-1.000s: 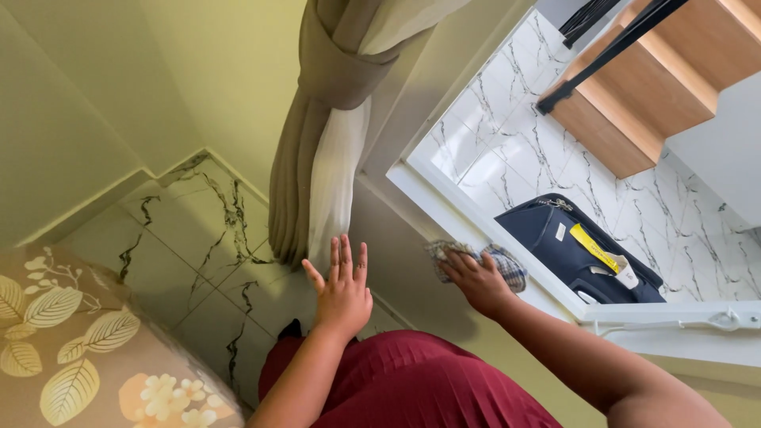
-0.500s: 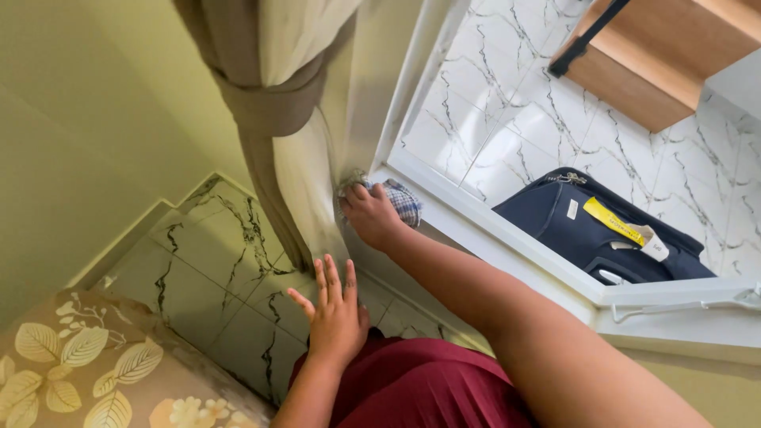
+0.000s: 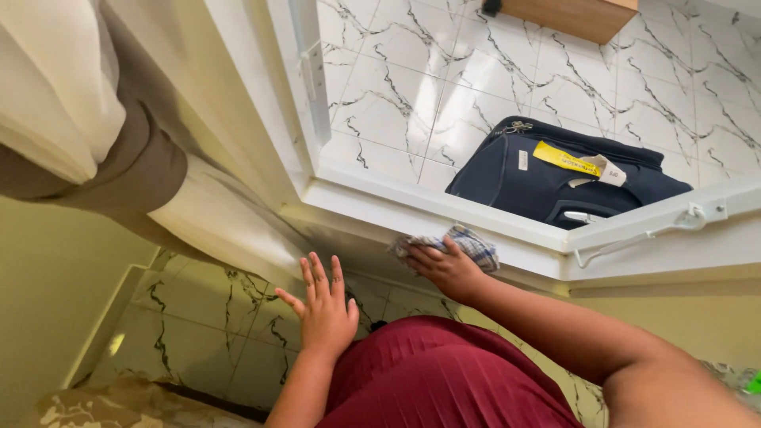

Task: Using a cloth to wipe and clean the white door frame and edges in a hotel room.

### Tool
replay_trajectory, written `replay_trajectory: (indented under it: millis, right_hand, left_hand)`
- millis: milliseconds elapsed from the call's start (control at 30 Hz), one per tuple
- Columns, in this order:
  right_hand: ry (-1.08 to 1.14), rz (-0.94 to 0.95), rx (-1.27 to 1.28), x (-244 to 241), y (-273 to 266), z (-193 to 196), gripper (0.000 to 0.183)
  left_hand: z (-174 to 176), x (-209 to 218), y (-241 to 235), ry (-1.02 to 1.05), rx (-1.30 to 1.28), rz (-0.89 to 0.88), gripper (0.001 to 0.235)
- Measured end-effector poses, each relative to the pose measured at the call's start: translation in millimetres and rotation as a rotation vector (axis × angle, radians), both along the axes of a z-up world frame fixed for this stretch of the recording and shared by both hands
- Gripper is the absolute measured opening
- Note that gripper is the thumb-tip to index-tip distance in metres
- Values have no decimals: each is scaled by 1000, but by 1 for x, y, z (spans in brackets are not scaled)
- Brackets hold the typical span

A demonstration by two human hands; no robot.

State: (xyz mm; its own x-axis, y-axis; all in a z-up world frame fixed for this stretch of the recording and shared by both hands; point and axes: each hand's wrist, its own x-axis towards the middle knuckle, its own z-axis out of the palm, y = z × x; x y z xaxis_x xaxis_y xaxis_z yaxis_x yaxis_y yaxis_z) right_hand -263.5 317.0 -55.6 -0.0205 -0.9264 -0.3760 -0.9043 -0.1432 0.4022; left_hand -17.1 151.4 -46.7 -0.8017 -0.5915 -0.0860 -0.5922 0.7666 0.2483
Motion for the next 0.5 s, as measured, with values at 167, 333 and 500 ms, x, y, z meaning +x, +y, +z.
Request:
replay_trajectory:
  millis: [167,333,500]
  right_hand:
    - [-174,-243,-4,-4,33,6,61]
    - [-313,-449,217,52,-73,94,54]
    - [-421,-192,-138,100,-179,71,54]
  left_hand:
    - [2,5,-13,-152,16,-5,87]
    - [-5,30,-25,29,-39,-3,85]
    - [10,60,-54,263,-160,-81,83]
